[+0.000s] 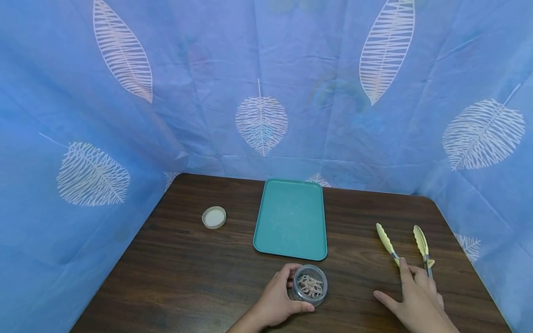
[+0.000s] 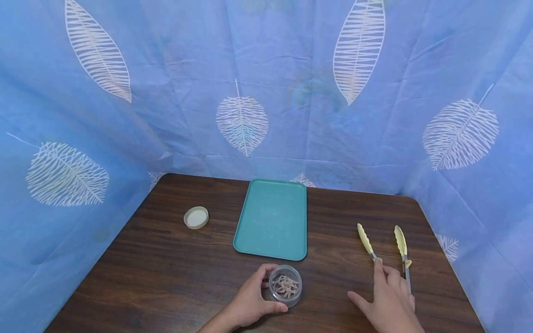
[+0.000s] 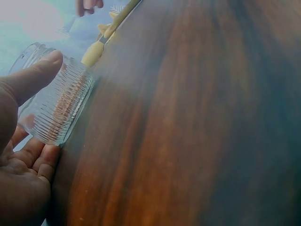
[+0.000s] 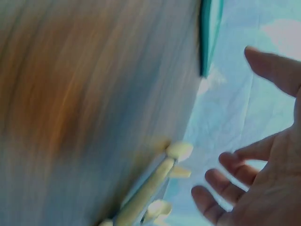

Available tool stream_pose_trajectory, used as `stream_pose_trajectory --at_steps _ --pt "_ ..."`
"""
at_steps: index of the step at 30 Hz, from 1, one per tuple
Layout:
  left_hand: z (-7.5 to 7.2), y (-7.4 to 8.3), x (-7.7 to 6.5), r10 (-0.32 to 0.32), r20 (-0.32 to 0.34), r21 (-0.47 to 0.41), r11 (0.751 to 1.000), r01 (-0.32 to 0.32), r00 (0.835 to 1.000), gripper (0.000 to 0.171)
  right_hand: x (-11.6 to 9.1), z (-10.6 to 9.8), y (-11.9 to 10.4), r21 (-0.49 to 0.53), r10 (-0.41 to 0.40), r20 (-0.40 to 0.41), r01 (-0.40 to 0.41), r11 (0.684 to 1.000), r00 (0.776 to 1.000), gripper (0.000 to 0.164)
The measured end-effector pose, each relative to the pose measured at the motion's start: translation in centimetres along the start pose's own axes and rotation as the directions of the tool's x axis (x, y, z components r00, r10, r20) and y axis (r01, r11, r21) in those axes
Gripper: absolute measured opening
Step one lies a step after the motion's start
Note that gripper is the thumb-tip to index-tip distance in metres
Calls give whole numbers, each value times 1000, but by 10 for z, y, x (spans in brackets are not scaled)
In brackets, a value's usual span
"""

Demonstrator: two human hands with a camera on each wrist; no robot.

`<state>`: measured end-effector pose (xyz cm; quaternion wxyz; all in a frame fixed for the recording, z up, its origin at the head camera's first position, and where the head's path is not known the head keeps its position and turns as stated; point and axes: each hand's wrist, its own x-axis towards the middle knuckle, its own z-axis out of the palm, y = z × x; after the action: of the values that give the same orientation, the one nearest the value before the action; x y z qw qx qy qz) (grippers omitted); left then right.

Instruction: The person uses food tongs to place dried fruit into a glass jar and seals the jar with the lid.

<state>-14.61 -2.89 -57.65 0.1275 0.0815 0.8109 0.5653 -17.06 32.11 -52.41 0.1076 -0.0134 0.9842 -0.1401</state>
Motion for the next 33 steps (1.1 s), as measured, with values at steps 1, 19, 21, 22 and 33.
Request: stream_pose_trajectory --at_steps 1,19,21,22,33 --pt "0 0 0 0 0 0 1000 0 1000 83 -1 1 -6 15 -38 -18 38 999 999 129" --pt "-2 -1 -1 23 19 20 1000 -23 1000 85 -14 38 -96 542 -456 56 356 761 888 106" --pt "-2 -2 0 33 22 15 999 -34 999 85 -13 41 -103 567 -478 52 368 737 877 104" --pt "-3 -2 0 36 22 14 999 -36 999 85 -13 42 -106 574 -481 48 370 731 875 103" --pt "-4 -3 -1 72 6 18 997 -72 997 83 -8 49 -121 584 -347 36 262 769 937 95"
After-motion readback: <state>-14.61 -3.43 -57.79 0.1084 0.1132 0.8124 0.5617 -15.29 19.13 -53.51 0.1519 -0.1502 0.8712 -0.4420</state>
